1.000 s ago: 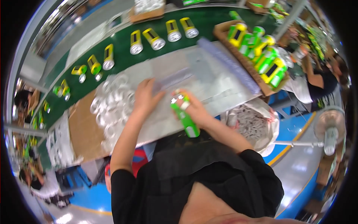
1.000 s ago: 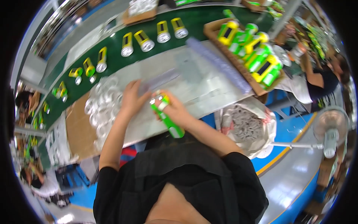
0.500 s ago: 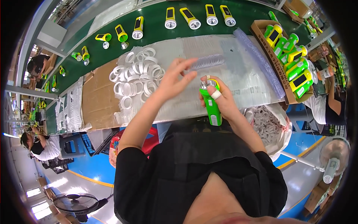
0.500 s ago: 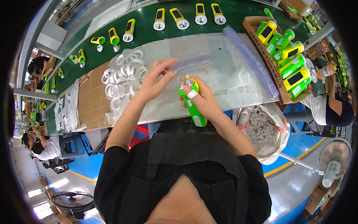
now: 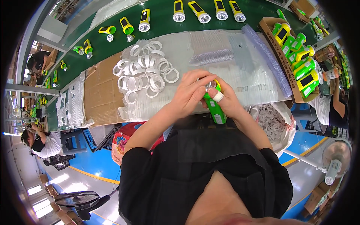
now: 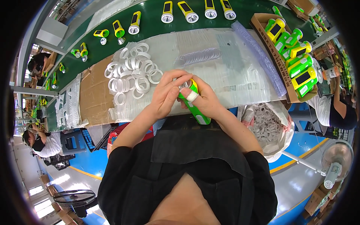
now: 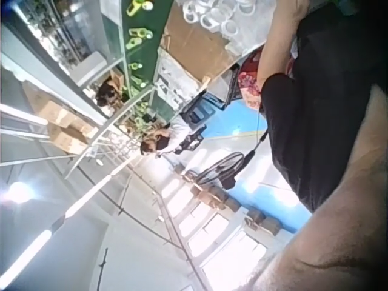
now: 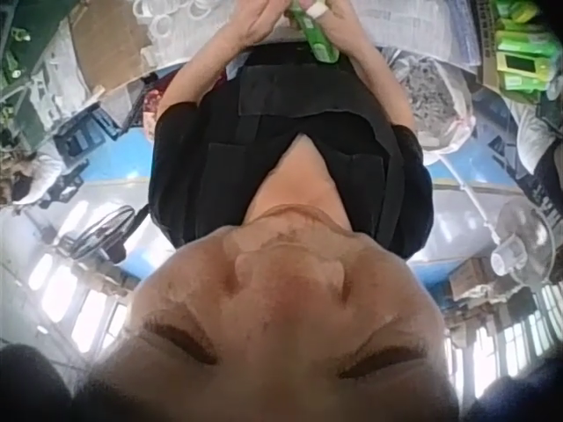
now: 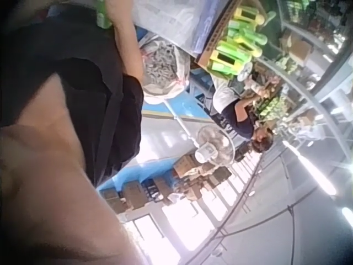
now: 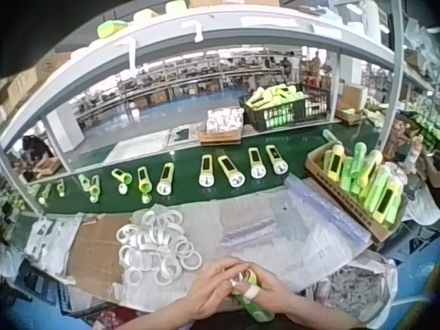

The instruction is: Assembling portable solar flashlights by attaching white plastic rings to the lamp heads at a factory workstation.

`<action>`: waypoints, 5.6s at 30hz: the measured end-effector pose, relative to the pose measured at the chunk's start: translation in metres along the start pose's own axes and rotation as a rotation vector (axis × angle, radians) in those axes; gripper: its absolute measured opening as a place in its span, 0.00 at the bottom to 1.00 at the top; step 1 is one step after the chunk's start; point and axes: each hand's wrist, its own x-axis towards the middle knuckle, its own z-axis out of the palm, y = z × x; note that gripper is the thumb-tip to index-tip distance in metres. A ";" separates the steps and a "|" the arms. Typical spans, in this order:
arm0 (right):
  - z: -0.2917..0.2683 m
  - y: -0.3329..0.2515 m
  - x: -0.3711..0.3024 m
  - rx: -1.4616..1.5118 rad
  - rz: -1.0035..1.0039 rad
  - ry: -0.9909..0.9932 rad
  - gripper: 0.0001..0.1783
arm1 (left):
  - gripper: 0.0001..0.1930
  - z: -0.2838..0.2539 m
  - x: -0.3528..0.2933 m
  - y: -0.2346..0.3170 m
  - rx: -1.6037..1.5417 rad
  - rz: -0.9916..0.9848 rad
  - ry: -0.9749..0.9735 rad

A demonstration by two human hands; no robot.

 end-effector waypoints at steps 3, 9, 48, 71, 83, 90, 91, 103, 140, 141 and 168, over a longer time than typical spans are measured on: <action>-0.001 0.007 0.000 0.000 0.027 -0.057 0.26 | 0.17 0.009 0.000 0.000 -0.047 0.027 0.087; 0.002 0.031 0.009 -0.104 -0.197 0.014 0.23 | 0.15 0.015 -0.006 -0.017 -0.011 0.145 0.202; -0.005 0.002 0.044 -0.137 -0.349 -0.109 0.25 | 0.13 -0.045 0.057 0.015 0.038 -0.219 0.116; -0.013 0.005 0.046 -0.074 -0.376 -0.086 0.24 | 0.16 -0.044 0.032 0.006 0.133 -0.064 0.102; -0.040 -0.030 0.045 -0.630 -0.720 -0.081 0.30 | 0.17 -0.045 0.045 0.016 0.153 -0.072 -0.053; -0.049 -0.108 0.031 -1.236 -0.685 -0.242 0.23 | 0.23 -0.025 0.055 0.027 0.339 0.028 -0.102; -0.047 -0.121 0.030 -1.242 -0.679 -0.236 0.23 | 0.24 -0.018 0.056 0.025 0.297 -0.025 -0.112; -0.038 -0.143 0.043 -1.492 -0.244 -0.420 0.22 | 0.24 0.019 0.057 0.011 0.241 0.009 0.087; -0.029 -0.161 0.034 -1.618 -0.183 -0.497 0.22 | 0.24 0.022 0.058 0.009 0.191 0.093 0.131; -0.030 -0.158 0.035 -1.581 -0.190 -0.483 0.22 | 0.24 0.022 0.058 0.008 0.187 0.090 0.131; -0.046 -0.102 0.019 -0.945 -0.370 -0.105 0.38 | 0.24 0.017 0.046 0.000 0.234 0.056 0.165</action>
